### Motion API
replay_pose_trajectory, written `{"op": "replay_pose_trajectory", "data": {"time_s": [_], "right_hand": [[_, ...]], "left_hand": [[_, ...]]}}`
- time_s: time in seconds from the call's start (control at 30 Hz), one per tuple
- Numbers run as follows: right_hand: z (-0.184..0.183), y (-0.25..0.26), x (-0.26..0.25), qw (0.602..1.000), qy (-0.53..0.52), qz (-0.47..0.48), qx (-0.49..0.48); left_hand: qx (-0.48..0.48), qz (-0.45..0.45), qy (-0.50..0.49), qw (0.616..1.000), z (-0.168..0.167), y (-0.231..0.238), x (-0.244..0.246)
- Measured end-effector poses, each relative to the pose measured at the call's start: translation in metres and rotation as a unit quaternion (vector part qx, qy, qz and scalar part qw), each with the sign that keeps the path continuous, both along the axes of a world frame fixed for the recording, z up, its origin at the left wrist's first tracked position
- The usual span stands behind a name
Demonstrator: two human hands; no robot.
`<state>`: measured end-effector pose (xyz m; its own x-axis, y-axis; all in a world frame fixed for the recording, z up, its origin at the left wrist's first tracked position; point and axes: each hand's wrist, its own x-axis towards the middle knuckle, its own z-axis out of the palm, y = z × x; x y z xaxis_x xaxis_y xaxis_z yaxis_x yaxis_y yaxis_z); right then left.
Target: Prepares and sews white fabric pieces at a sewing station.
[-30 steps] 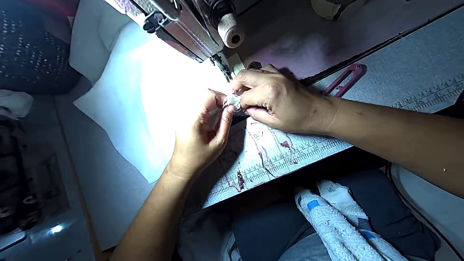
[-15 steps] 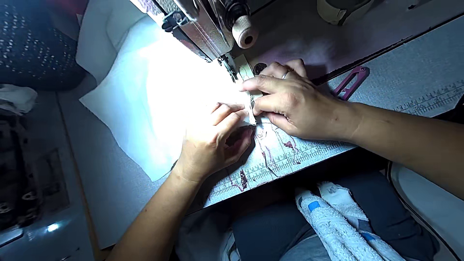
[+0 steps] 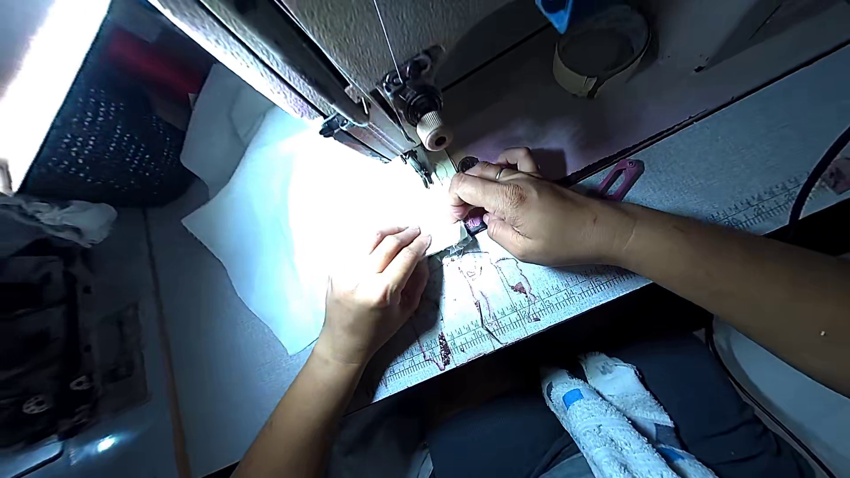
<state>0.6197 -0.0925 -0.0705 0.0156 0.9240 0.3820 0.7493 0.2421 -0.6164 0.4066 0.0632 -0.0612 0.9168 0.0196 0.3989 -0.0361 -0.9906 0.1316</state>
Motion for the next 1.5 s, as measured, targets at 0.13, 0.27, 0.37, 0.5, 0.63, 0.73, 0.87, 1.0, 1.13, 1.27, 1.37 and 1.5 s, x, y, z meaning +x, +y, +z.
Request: {"op": "replay_pose_trajectory", "data": {"time_s": [0.13, 0.27, 0.37, 0.5, 0.63, 0.73, 0.87, 1.0, 1.13, 1.27, 1.37, 1.5], "right_hand": [[0.002, 0.014, 0.004, 0.999, -0.012, 0.029, 0.002], [0.002, 0.024, -0.003, 0.999, 0.044, -0.025, -0.019], [-0.001, 0.025, -0.005, 0.997, 0.055, -0.047, -0.009], [-0.003, 0.023, -0.003, 0.995, 0.079, -0.058, -0.019], [-0.002, 0.024, 0.0, 0.992, 0.106, -0.06, -0.025], [-0.001, 0.023, 0.002, 0.991, 0.119, -0.064, -0.012], [0.001, 0.011, -0.001, 0.998, 0.043, -0.054, -0.01], [-0.003, -0.006, -0.015, 0.994, -0.092, -0.055, 0.018], [-0.009, -0.019, -0.023, 0.986, -0.149, -0.069, 0.017], [-0.008, -0.025, -0.029, 0.98, -0.184, -0.069, -0.004], [-0.007, -0.028, -0.031, 0.981, -0.18, -0.067, -0.007], [0.009, -0.042, -0.032, 0.983, -0.145, -0.104, 0.045]], "left_hand": [[-0.08, 0.042, 0.031, 0.995, 0.012, 0.01, 0.008], [-0.266, 0.083, 0.111, 0.954, 0.031, 0.03, 0.027], [-0.35, 0.083, 0.157, 0.92, 0.032, 0.048, 0.035], [-0.396, 0.081, 0.151, 0.902, 0.028, 0.053, 0.034], [-0.422, 0.067, 0.116, 0.897, 0.023, 0.052, 0.031], [-0.417, 0.031, 0.09, 0.904, 0.02, 0.051, 0.027], [-0.37, -0.035, 0.094, 0.923, 0.021, 0.05, 0.019], [-0.188, -0.052, 0.114, 0.974, 0.023, 0.041, 0.016], [-0.093, -0.078, 0.085, 0.989, 0.021, 0.033, 0.02], [-0.094, -0.077, 0.07, 0.99, 0.014, 0.024, 0.02], [-0.107, -0.077, 0.037, 0.991, 0.009, 0.024, 0.023], [-0.155, -0.001, -0.012, 0.988, 0.001, 0.016, 0.029]]}}
